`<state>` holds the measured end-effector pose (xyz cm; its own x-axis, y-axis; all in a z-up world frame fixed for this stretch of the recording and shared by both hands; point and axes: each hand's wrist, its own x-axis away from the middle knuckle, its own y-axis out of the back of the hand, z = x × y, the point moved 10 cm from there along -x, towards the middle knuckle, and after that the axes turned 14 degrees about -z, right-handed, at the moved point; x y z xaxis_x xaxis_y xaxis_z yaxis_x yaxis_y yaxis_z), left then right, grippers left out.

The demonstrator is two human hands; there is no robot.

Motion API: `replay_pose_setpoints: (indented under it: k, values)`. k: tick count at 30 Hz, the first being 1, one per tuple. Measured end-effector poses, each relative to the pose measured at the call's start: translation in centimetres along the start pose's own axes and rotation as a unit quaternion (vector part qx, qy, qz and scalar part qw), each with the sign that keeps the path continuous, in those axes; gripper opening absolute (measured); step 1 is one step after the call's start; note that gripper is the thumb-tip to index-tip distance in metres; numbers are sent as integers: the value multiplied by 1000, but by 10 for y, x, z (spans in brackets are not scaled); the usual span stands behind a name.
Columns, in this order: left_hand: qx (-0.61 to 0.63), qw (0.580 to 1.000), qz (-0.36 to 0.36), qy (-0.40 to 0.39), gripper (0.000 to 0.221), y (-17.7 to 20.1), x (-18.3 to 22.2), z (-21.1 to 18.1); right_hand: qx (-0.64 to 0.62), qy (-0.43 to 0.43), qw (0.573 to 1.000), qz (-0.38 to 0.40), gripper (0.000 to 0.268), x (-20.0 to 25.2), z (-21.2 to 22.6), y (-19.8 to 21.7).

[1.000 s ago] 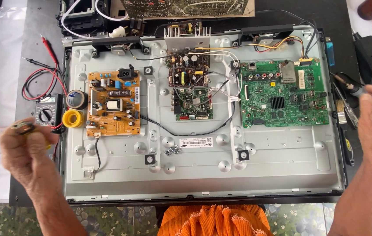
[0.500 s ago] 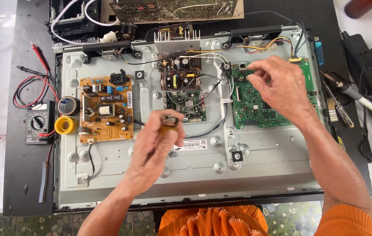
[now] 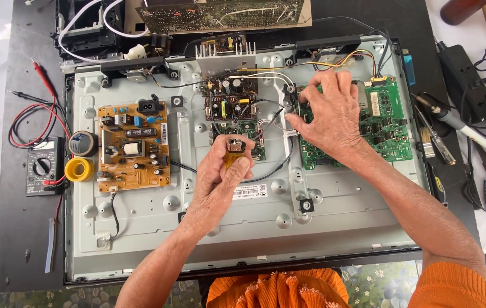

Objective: Connecting internal wire harnesses and electronic components to circuit boards inside a disassembled television.

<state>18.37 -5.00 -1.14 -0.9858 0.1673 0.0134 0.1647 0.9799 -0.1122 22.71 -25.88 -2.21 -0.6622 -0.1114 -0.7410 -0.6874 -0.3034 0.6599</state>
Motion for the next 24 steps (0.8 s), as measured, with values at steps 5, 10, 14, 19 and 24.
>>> replay_pose_setpoints:
  k: [5, 10, 14, 19, 24]
  values:
    - [-8, 1000, -14, 0, 31, 9, -3, 3, -18, -3, 1000, -19, 37, 2, 1, -4]
    - [1, 1000, -24, 4, 30, 13, -5, 6, -47, -20, 998, -26, 32, 4, -4, -6]
    - [9, 999, -36, -14, 30, 20, -8, 3, -82, -40, 995, -32, 28, 4, -5, -5]
    - [1, 997, -44, -57, 29, 28, -7, -12, -103, -42, 993, -40, 27, 0, -3, 1]
    - [-6, 993, -69, -96, 28, 46, -3, -29, -101, -52, 993, -21, 24, 0, -8, 0]
